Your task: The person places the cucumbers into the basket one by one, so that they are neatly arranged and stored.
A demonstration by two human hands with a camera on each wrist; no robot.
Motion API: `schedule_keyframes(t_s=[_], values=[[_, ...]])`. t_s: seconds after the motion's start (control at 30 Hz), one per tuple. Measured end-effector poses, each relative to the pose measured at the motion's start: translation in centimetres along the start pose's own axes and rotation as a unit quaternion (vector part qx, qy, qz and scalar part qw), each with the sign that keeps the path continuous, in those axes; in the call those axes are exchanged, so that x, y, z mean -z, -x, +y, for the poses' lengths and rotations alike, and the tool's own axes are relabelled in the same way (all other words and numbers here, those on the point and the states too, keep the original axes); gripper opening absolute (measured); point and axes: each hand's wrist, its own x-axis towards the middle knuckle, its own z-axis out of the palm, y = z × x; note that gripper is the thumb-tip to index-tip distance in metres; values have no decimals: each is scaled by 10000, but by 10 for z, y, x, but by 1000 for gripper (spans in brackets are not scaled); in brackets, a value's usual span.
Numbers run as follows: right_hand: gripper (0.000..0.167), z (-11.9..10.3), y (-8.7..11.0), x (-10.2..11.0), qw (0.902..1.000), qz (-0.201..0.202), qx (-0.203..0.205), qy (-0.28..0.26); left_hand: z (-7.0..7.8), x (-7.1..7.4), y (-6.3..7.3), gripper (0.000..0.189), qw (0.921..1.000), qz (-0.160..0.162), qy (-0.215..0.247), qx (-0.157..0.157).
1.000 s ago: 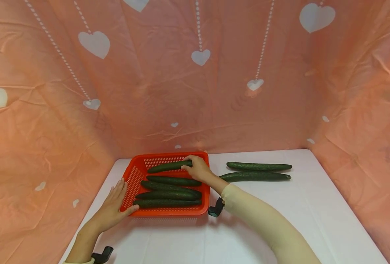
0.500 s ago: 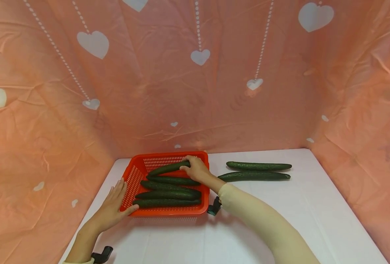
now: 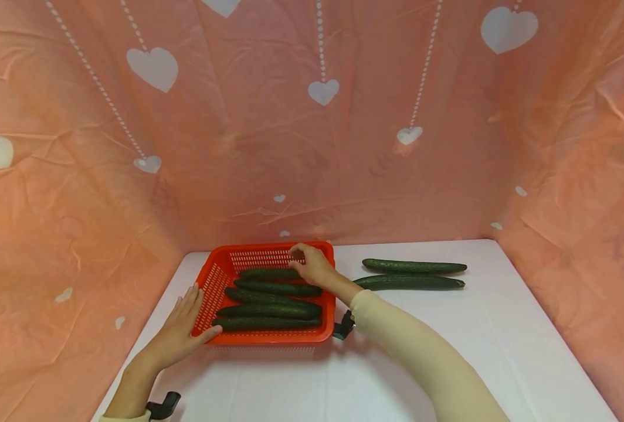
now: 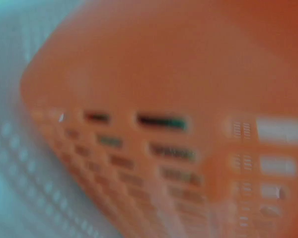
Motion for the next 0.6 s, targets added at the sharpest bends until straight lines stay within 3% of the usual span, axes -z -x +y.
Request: schedule_keyframes(t_s=[0.4, 0.6], values=[[25, 23, 26, 50, 9971, 311, 624, -295, -1, -1, 1, 114, 10000, -6, 25, -23], [28, 38, 49, 88, 9992, 239, 266, -150, 2, 1, 0, 114, 10000, 2, 33, -27]])
